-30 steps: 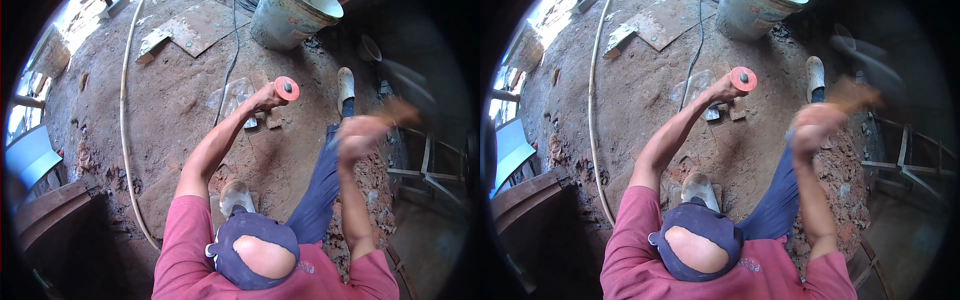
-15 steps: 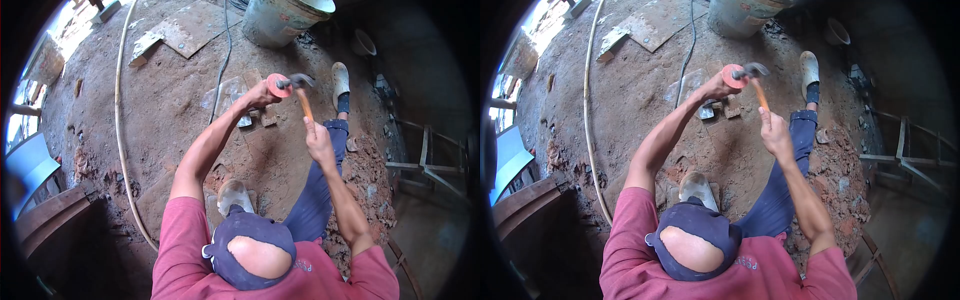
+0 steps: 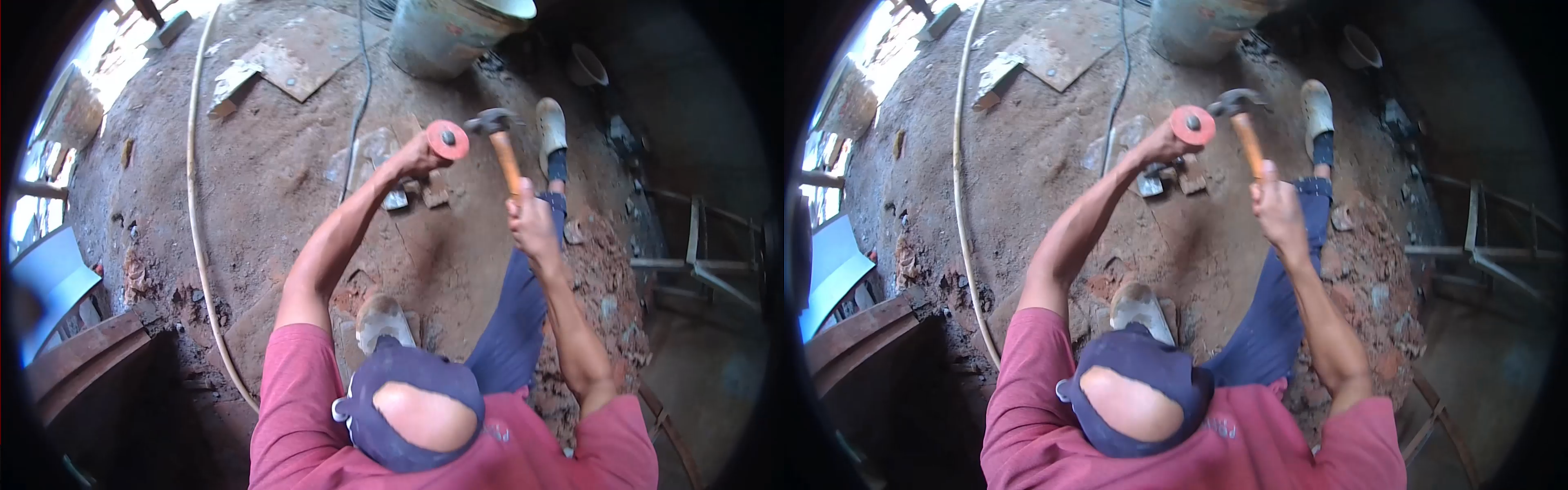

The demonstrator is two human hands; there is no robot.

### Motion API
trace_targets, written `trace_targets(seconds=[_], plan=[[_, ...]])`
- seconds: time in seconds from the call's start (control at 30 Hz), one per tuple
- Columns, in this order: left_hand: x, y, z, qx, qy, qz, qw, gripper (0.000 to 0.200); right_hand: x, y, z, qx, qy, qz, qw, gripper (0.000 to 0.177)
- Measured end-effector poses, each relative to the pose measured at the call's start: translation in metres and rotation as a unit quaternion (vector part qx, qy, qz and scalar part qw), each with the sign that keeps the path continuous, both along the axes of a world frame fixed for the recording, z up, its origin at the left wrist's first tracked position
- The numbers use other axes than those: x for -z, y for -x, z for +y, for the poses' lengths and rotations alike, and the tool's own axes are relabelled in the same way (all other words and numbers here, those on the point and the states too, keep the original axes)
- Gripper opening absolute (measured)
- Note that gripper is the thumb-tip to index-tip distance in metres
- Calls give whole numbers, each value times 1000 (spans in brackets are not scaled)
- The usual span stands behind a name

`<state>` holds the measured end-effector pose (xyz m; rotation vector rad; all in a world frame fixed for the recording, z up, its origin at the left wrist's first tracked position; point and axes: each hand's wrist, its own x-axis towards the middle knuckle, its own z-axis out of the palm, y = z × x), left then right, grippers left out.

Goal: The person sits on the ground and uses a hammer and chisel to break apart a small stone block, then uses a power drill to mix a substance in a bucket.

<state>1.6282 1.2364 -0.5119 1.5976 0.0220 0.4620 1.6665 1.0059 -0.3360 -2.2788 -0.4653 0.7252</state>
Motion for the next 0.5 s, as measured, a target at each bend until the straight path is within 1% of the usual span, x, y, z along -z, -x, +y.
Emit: trace_targets(seconds=[0.03,0.07,0.1,0.13,0.17,0.2,0.23,0.27,0.3,0.33,0.37,0.4,0.43,0.47,0.5], plan=[[-7,5,-4,-44,-17,-18,999,35,-37,9,10,41,-87,-34,995,57],[-5,10,-13,-36,-8,-9,999,35,-83,5,19,43,-128,-28,990,55],[-6,9,-7,-21,-17,8,1000,35,-120,-4,21,-46,-276,-77,957,52],[-8,6,0,-5,-28,22,999,35,-161,-5,38,37,-390,-88,916,52],[-7,5,0,1,-20,20,1000,34,-191,-4,46,20,-467,-183,865,57],[-7,3,2,-1,-20,18,1000,34,-211,-5,51,17,-550,-222,805,60],[-6,3,1,0,-25,19,999,35,-200,-5,49,16,-549,-221,806,60],[-5,4,2,2,-32,20,999,35,-171,-4,43,-42,-595,-214,773,60],[-6,3,5,-1,-35,19,999,35,-128,-4,38,-101,-641,-206,732,60],[-6,2,6,3,-34,20,999,35,-32,2,43,94,-513,-345,781,56],[-3,4,2,9,-30,23,999,36,-20,4,31,93,-512,-342,782,56],[1,7,-6,11,-29,27,999,36,-14,8,9,91,-373,-186,904,50],[3,9,-10,-11,-30,-6,999,36,-12,10,-9,82,-217,-20,973,44],[3,4,2,-50,-36,-47,997,37,-12,1,-3,50,-53,141,987,38],[11,-2,1,-37,-8,-51,998,36,-44,8,9,84,-138,22,987,40]])
